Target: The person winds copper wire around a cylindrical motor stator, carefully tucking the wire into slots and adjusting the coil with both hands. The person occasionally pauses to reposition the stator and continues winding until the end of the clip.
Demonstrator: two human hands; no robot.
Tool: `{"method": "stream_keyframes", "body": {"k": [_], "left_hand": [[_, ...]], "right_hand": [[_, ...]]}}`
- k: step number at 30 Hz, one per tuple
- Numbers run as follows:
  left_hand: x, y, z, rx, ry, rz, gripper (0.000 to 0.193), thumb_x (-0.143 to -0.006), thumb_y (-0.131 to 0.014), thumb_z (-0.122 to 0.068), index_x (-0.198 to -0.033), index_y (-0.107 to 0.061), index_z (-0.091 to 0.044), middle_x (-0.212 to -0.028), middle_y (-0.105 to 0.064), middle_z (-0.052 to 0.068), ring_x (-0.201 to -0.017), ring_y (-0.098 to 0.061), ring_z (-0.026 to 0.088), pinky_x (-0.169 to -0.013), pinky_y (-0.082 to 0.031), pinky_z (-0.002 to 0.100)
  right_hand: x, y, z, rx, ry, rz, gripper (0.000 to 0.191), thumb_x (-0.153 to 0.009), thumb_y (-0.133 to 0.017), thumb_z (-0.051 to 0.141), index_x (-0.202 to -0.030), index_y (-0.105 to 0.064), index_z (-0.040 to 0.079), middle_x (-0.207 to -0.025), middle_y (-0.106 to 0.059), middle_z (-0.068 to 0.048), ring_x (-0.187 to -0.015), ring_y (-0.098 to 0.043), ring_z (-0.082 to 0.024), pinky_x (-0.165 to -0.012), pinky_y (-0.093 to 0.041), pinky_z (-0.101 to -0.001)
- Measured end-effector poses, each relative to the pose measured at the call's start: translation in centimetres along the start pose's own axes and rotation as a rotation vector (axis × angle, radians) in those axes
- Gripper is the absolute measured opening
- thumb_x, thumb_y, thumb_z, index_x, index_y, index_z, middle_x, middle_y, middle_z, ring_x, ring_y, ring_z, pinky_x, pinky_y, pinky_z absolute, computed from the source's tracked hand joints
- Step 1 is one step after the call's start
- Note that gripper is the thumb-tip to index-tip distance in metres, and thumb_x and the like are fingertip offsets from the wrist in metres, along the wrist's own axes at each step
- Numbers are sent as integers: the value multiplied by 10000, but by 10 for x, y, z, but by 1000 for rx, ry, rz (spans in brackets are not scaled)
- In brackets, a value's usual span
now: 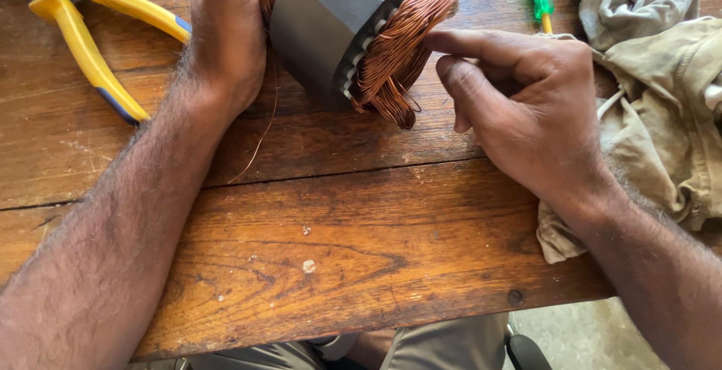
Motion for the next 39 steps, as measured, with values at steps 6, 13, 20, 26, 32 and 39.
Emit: {"method": "stream_keyframes", "body": {"k": [6, 13, 20, 26, 32, 39], "left_hand": [[-1, -1, -5, -78, -61, 12, 463, -1123, -287, -301, -1035, -565, 59, -988, -623, 94, -940, -579, 190, -837, -502, 382], [-4, -4, -17, 44, -3, 8, 446, -1099, -272, -278, -1055, -561, 60, -1015, -620, 98, -959, -572, 193, -845, -501, 396], [-5, -4, -20, 53, 26, -10, 447, -1101, -273, -281, -1058, -563, 56, -1019, -622, 98, -962, -573, 192, -847, -503, 394], [-4, -4, -19, 61, 47, -19, 447, -1103, -273, -283, -1061, -565, 53, -1022, -623, 97, -964, -575, 192, -849, -504, 392], [-4, -5, -19, 68, 58, -28, 448, -1105, -274, -286, -1063, -567, 50, -1025, -625, 97, -966, -576, 191, -852, -505, 390], [-5, -3, -20, 69, 63, -32, 448, -1108, -274, -289, -1066, -569, 46, -1028, -627, 96, -968, -578, 191, -854, -507, 388]], "right_hand": [[0, 2, -3, -92, -123, 40, 208, -1064, -657, 57, -1251, -743, 25, -735, -694, -29, -573, -581, -21, -463, -455, -178], [0, 2, -3, -122, -90, 47, 211, -1065, -649, 46, -1258, -731, 14, -810, -711, -5, -614, -586, -5, -483, -454, -165], [-1, 1, -3, -120, -112, 51, 212, -1055, -655, 49, -1251, -734, 21, -795, -704, -6, -597, -581, -5, -472, -450, -164], [-1, 3, -4, -105, -97, 49, 211, -1067, -642, 52, -1255, -732, 22, -793, -710, -11, -593, -588, -7, -472, -464, -164], [-1, 3, -3, -131, -102, 47, 205, -1072, -641, 51, -1250, -734, 12, -777, -703, -16, -589, -589, -13, -475, -471, -169], [-3, 3, -3, -102, -92, 48, 206, -1065, -642, 53, -1245, -734, 12, -782, -707, -16, -589, -593, -12, -470, -475, -169]]}}
Point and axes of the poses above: each hand's wrist, its own x-axis away from the middle knuckle, its own y-axis out of the back of the hand, z = x × y, the point moved 2 cm from there along -x, towards the middle knuckle
